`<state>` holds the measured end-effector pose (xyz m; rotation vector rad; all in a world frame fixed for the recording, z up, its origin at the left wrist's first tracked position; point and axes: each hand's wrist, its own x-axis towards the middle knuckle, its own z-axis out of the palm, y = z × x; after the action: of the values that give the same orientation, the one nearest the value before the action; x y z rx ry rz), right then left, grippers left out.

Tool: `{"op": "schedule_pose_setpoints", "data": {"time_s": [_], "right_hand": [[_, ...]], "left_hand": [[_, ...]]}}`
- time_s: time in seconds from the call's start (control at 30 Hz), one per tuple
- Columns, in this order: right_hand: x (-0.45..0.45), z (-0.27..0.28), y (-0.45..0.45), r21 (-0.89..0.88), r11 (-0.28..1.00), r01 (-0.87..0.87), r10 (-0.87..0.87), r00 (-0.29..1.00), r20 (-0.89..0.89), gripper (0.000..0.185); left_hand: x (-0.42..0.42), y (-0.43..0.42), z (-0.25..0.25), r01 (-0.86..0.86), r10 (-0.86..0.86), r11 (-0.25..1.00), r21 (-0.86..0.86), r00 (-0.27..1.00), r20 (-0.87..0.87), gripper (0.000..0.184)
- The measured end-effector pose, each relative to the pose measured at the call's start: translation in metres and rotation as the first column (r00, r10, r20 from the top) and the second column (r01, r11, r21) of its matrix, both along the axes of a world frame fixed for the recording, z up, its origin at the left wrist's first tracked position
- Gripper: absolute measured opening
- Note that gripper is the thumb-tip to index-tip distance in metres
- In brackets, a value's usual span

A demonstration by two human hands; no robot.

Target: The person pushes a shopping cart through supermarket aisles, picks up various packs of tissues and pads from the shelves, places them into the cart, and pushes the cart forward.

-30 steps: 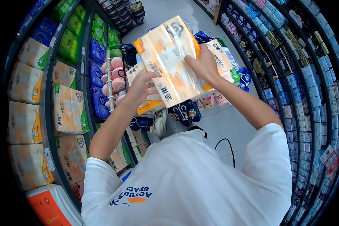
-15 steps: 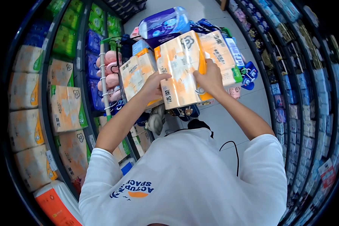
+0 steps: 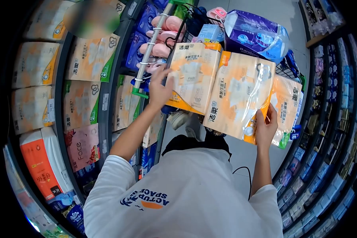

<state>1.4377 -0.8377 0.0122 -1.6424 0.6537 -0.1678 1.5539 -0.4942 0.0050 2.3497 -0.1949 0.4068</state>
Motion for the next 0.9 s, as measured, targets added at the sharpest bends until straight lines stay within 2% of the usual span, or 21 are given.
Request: {"op": "schedule_pose_setpoints", "data": {"time_s": [0.03,0.07,0.1,0.13,0.17,0.2,0.23,0.27,0.33,0.4,0.5,0.53,0.6,0.63,0.67,0.7,0.73,0.8,0.83,0.9], "right_hand": [[0.001,0.0,-0.007,-0.03,0.997,-0.065,0.064,0.998,-0.018,0.043],[0.003,0.0,-0.012,-0.056,0.989,-0.135,0.134,0.991,-0.031,0.044],[0.004,0.004,-0.016,-0.024,0.988,-0.155,0.153,0.986,-0.07,0.044],[0.005,0.012,-0.018,-0.023,0.987,-0.156,0.153,0.983,-0.096,0.045],[0.002,0.004,-0.023,-0.219,0.964,-0.15,0.134,0.987,-0.087,0.046],[0.0,0.0,-0.027,-0.332,0.934,-0.129,0.132,0.991,-0.015,0.044],[0.002,0.005,-0.025,-0.349,0.933,-0.092,0.115,0.992,0.046,0.04],[0.002,0.012,-0.023,-0.388,0.919,-0.074,0.108,0.992,0.067,0.036],[0.008,0.028,-0.01,-0.402,0.913,-0.069,0.127,0.984,0.121,0.032],[0.017,0.04,0.007,-0.407,0.908,-0.098,0.182,0.968,0.172,0.028],[0.034,0.045,0.038,-0.412,0.894,-0.178,0.319,0.899,0.302,0.023],[0.041,0.047,0.052,-0.406,0.889,-0.213,0.357,0.877,0.321,0.023],[0.047,0.055,0.087,-0.347,0.867,-0.357,0.462,0.836,0.296,0.022],[0.05,0.053,0.106,-0.372,0.824,-0.428,0.542,0.787,0.295,0.021],[0.051,0.057,0.131,-0.244,0.804,-0.542,0.593,0.76,0.267,0.02],[0.055,0.05,0.156,-0.203,0.738,-0.643,0.674,0.693,0.255,0.02],[0.055,0.046,0.185,-0.103,0.68,-0.726,0.727,0.651,0.218,0.022],[0.057,0.014,0.24,-0.048,0.587,-0.808,0.798,0.566,0.208,0.026],[0.059,-0.004,0.264,-0.111,0.556,-0.824,0.824,0.53,0.201,0.028],[0.059,-0.018,0.304,-0.122,0.563,-0.817,0.821,0.536,0.197,0.031]], "left_hand": [[0.012,0.032,-0.008,-0.048,0.037,0.987,0.152,0.997,0.074,0.027],[0.015,0.058,-0.014,-0.136,0.121,0.964,0.227,0.989,0.08,0.036],[0.015,0.086,-0.028,-0.274,0.256,0.888,0.369,0.962,0.096,0.046],[0.014,0.113,-0.038,-0.337,0.329,0.822,0.46,0.939,0.1,0.055],[0.011,0.131,-0.045,-0.377,0.392,0.772,0.512,0.916,0.084,0.057],[0.007,0.144,-0.051,-0.411,0.455,0.719,0.56,0.888,0.068,0.059],[0.002,0.146,-0.051,-0.43,0.498,0.731,0.53,0.867,0.017,0.064],[-0.001,0.147,-0.052,-0.397,0.512,0.798,0.453,0.844,-0.162,0.063],[-0.008,0.147,-0.064,-0.379,0.455,0.82,0.43,0.887,-0.086,0.058],[-0.008,0.138,-0.06,-0.44,0.519,0.813,0.381,0.845,-0.13,0.05],[-0.01,0.141,-0.057,-0.422,0.48,0.838,0.345,0.871,-0.1,0.044],[-0.009,0.144,-0.064,-0.437,0.496,0.831,0.346,0.862,-0.104,0.041],[-0.014,0.143,-0.053,-0.436,0.519,0.838,0.328,0.822,-0.234,0.044],[-0.013,0.145,-0.051,-0.392,0.503,0.854,0.342,0.791,-0.349,0.049],[-0.015,0.143,-0.042,-0.359,0.481,0.871,0.335,0.761,-0.435,0.053],[-0.019,0.139,-0.045,-0.383,0.521,0.806,0.452,0.821,-0.233,0.052],[-0.019,0.139,-0.046,-0.345,0.528,0.831,0.437,0.737,-0.422,0.059],[-0.021,0.138,-0.051,-0.361,0.52,0.849,0.387,0.701,-0.488,0.062],[-0.025,0.135,-0.043,-0.355,0.518,0.852,0.386,0.68,-0.518,0.064],[-0.033,0.135,-0.045,-0.337,0.522,0.845,0.416,0.689,-0.503,0.066]]}}
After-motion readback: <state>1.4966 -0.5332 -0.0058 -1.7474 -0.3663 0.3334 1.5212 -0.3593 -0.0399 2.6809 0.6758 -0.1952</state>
